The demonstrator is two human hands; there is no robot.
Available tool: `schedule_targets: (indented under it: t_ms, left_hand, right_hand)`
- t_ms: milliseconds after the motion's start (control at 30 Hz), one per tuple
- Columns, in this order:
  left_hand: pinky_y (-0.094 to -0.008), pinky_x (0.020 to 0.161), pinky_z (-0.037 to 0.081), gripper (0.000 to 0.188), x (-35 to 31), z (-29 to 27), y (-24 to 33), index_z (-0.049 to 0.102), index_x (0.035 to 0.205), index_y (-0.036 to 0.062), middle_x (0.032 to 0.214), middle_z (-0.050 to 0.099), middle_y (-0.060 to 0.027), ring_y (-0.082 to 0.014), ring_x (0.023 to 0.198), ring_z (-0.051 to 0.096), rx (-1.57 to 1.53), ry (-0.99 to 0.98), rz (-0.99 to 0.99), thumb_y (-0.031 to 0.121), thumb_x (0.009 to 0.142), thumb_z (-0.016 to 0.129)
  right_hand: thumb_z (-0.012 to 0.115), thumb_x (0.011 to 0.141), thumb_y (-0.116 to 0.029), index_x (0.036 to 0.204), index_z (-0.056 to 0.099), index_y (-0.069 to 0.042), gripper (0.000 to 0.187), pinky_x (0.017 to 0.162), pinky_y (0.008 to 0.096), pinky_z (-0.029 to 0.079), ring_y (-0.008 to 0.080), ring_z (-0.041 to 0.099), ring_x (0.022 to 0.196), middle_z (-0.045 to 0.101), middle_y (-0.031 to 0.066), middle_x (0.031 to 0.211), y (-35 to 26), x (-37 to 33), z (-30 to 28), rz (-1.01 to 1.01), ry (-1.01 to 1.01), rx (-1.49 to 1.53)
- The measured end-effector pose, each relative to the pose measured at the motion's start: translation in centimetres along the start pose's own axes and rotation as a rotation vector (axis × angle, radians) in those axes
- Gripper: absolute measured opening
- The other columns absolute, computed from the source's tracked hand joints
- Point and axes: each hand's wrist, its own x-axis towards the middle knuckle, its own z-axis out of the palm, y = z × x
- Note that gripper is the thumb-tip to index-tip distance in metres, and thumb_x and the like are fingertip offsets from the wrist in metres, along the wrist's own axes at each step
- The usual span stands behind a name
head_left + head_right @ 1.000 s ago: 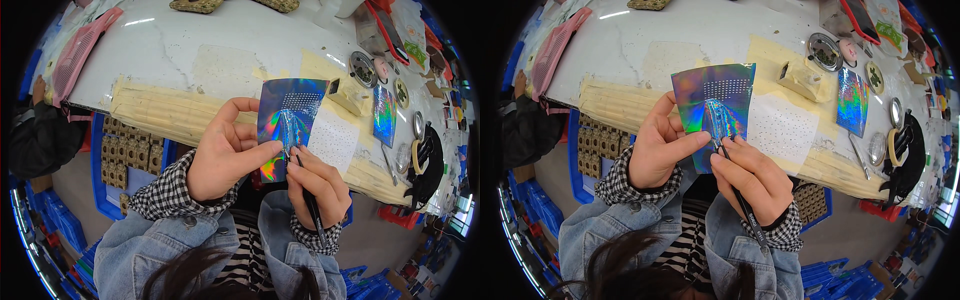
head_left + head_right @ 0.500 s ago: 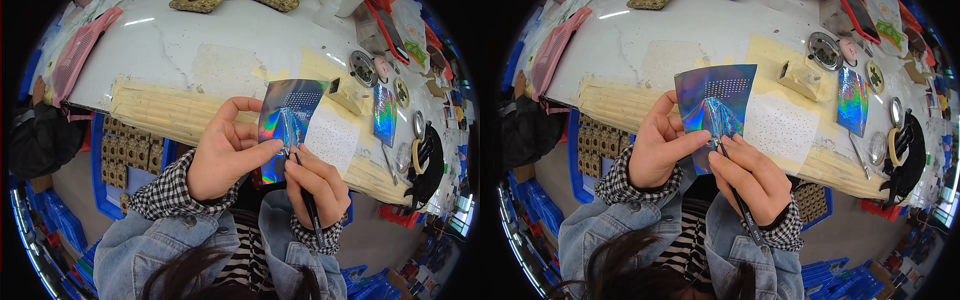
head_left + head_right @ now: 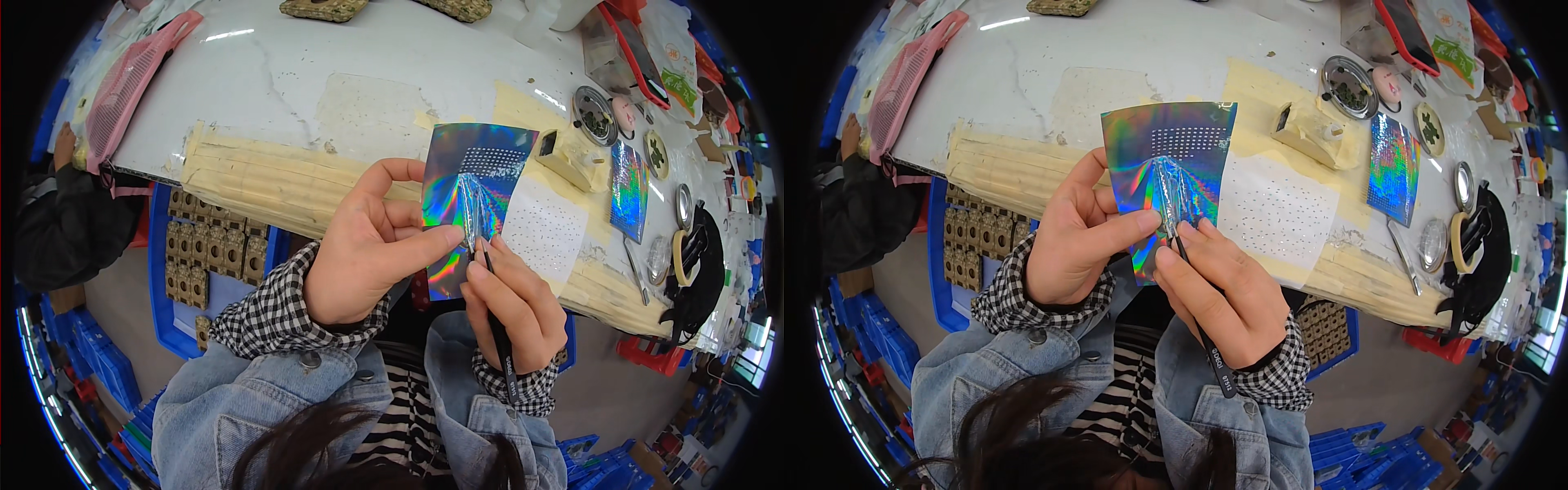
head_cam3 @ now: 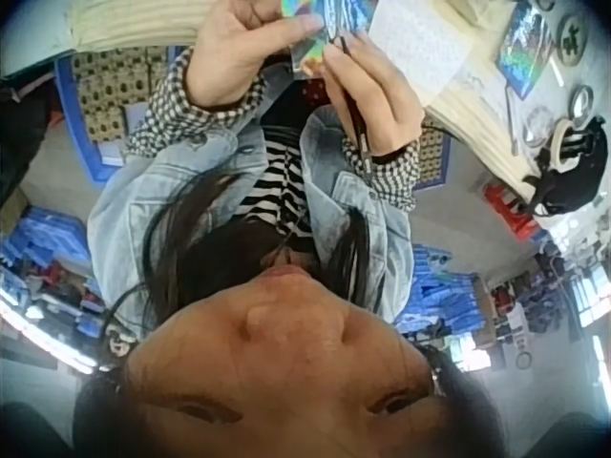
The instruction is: Use tweezers to pick and place small decorative elements onto holographic sheets at a workbench.
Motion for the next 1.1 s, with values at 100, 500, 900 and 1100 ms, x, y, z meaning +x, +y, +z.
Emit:
schedule_targets:
  t_ms: [100,500,900,1100]
  left_hand:
    - [-0.0253,0.075,0.054,0.053,-0.08,0.06,0.38,0.033,0.125,-0.0034,0.097,0.068,-0.0158,-0.0158,0.086,0.067,-0.022,-0.007,-0.019,-0.003,0.083,0.066]
    - [-0.0260,0.072,0.056,0.050,0.03,0.01,0.01,0.034,0.124,-0.0022,0.096,0.068,-0.0158,-0.0160,0.084,0.067,-0.028,-0.001,0.010,-0.003,0.084,0.064]
    - [-0.0271,0.074,0.055,0.051,-0.06,-0.06,0.00,0.034,0.124,-0.0020,0.097,0.068,-0.0156,-0.0163,0.086,0.067,-0.031,-0.007,0.003,-0.004,0.084,0.064]
    - [-0.0275,0.077,0.055,0.051,-0.17,0.07,0.13,0.034,0.125,-0.0021,0.098,0.068,-0.0158,-0.0168,0.088,0.067,-0.045,-0.005,-0.001,-0.004,0.084,0.064]
  right_hand:
    - [0.078,0.072,-0.001,0.104,0.067,0.000,0.034,0.086,0.0433,0.056,0.0288,0.066,0.097,0.065,0.0154,0.099,-0.15,-0.03,0.41,0.018,0.034,-0.014]
    - [0.080,0.068,-0.002,0.111,0.066,0.002,0.045,0.090,0.0464,0.053,0.0324,0.065,0.100,0.057,0.0160,0.111,0.30,-0.56,0.00,-0.106,-0.081,-0.062]
    - [0.080,0.069,-0.003,0.110,0.066,0.001,0.044,0.090,0.0447,0.053,0.0312,0.065,0.100,0.059,0.0148,0.108,0.39,-0.56,0.05,-0.127,-0.065,-0.059]
    - [0.080,0.069,-0.004,0.109,0.067,0.001,0.043,0.089,0.0436,0.054,0.0299,0.065,0.099,0.060,0.0141,0.106,0.42,-0.58,0.12,-0.128,-0.048,-0.055]
